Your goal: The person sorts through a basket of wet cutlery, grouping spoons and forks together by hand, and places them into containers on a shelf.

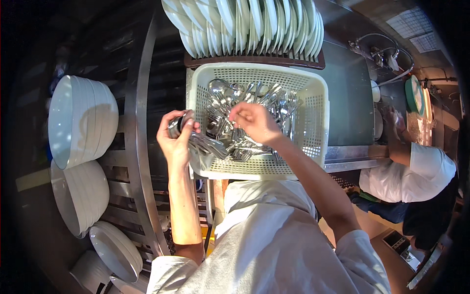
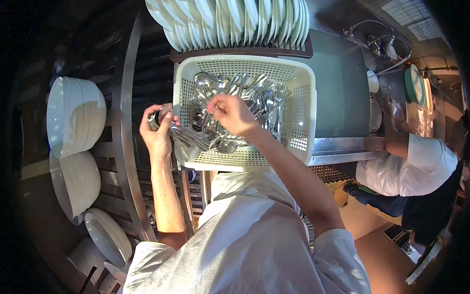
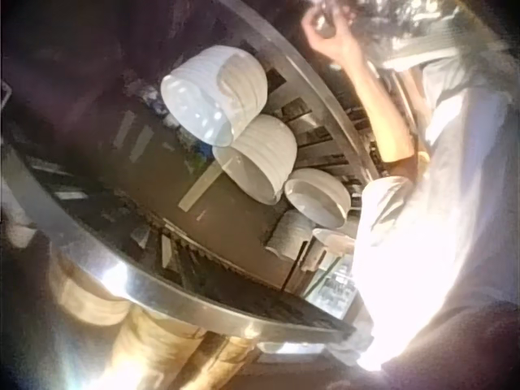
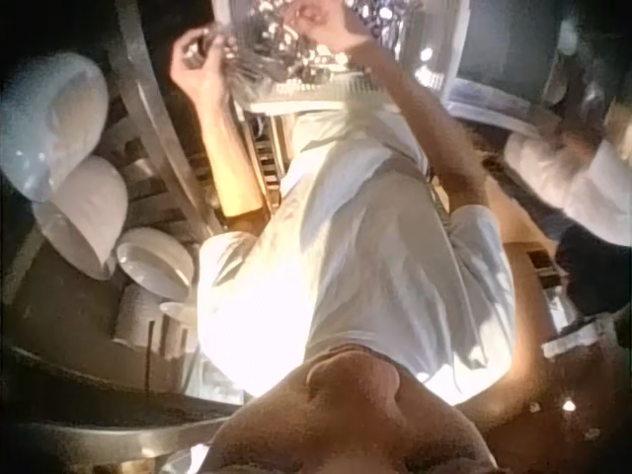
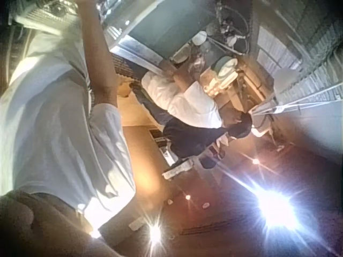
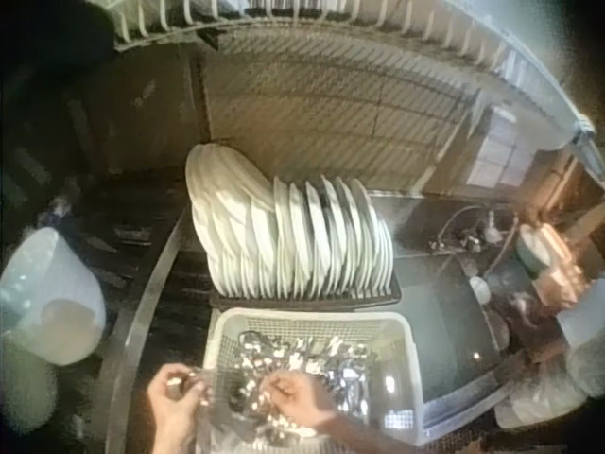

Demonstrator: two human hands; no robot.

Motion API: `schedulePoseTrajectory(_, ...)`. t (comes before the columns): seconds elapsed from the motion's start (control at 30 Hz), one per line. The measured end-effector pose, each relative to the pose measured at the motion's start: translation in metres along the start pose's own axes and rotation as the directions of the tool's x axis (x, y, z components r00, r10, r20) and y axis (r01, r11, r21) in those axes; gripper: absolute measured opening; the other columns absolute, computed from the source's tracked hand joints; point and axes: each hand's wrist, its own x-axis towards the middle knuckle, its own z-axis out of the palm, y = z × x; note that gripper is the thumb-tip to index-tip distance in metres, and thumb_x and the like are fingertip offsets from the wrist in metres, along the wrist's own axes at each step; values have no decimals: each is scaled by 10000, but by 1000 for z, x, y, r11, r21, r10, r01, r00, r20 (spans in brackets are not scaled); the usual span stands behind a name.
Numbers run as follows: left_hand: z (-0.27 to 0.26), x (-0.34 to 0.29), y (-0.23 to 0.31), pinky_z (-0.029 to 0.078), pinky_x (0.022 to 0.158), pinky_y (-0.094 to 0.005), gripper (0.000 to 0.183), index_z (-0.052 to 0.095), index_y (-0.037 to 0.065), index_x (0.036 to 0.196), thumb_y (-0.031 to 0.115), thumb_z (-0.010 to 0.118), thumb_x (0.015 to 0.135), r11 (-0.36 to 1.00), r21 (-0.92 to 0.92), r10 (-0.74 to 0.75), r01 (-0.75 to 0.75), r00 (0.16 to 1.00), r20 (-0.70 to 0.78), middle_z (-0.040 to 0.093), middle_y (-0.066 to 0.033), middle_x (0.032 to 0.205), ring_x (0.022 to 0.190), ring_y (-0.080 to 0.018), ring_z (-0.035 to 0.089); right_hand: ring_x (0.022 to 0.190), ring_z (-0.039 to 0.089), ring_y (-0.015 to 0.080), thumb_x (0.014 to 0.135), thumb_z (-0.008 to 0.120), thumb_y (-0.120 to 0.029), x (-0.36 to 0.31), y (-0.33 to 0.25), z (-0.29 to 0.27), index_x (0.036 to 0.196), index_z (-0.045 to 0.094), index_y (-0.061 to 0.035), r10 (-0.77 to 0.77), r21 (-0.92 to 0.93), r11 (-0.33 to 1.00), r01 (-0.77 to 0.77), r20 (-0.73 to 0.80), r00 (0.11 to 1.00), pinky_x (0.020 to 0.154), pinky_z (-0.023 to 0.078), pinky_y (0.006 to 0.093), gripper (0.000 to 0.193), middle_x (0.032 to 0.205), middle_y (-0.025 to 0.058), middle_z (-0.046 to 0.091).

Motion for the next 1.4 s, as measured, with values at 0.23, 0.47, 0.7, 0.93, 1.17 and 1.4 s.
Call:
schedulePoseTrajectory(0.23, -20, -8, 17, 541, 623, -308, 266, 573, 33, 1036, -98, 653, 819, 1000, -4, 23, -23, 998, -52, 649, -116, 926, 727, -183, 629, 1004, 659, 241, 814, 603, -89, 13, 75, 84, 821, 690, -46, -121, -949, 264, 174, 147, 982, 747, 557, 375, 97, 983, 96, 676)
schedulePoseTrajectory(0.47, -23, -10, 1, 543, 613, -299, 269, 595, 24, 1018, -75, 706, 794, 998, 30, -46, 48, 998, -42, 663, -96, 852, 694, -157, 639, 881, 679, 255, 839, 580, -155, 20, 76, 37, 822, 689, -115, -179, -843, 385, 376, 331, 926, 726, 550, 372, 118, 915, 59, 679)
schedulePoseTrajectory(0.7, -18, -11, 1, 502, 729, -227, 443, 616, 24, 1037, -59, 837, 662, 988, 155, -5, -5, 998, 63, 630, -26, 914, 810, -98, 604, 697, 671, 251, 860, 634, -165, 18, -43, 16, 891, 707, -58, -408, -517, 749, 414, 132, 904, 634, 533, 345, 134, 819, 97, 668)
schedulePoseTrajectory(0.93, -11, -10, 19, 548, 688, -263, 244, 588, 24, 998, -72, 708, 808, 982, 187, 31, -15, 996, -80, 651, -67, 900, 773, -137, 657, 716, 683, 247, 848, 580, -45, 66, -22, 25, 1007, 683, -1, -22, 218, 976, -12, 151, 988, 618, 524, 348, 194, 922, 144, 707)
schedulePoseTrajectory(1.17, -31, -18, 22, 572, 638, -315, 236, 575, 21, 996, -71, 694, 814, 996, 75, 59, -58, 998, -11, 653, -125, 936, 762, -215, 683, 878, 699, 219, 873, 547, -116, 69, 51, 83, 930, 724, -73, -92, -877, 302, 373, 363, 927, 685, 536, 363, 191, 976, 88, 710)
schedulePoseTrajectory(1.4, -21, -24, 22, 571, 641, -276, 219, 591, -4, 973, -103, 683, 801, 998, 70, 7, -8, 1000, 19, 656, -111, 902, 757, -180, 684, 941, 696, 204, 855, 619, -222, 105, 69, 107, 927, 756, -153, 65, -929, 100, 357, 364, 929, 784, 546, 342, 170, 994, 49, 720)
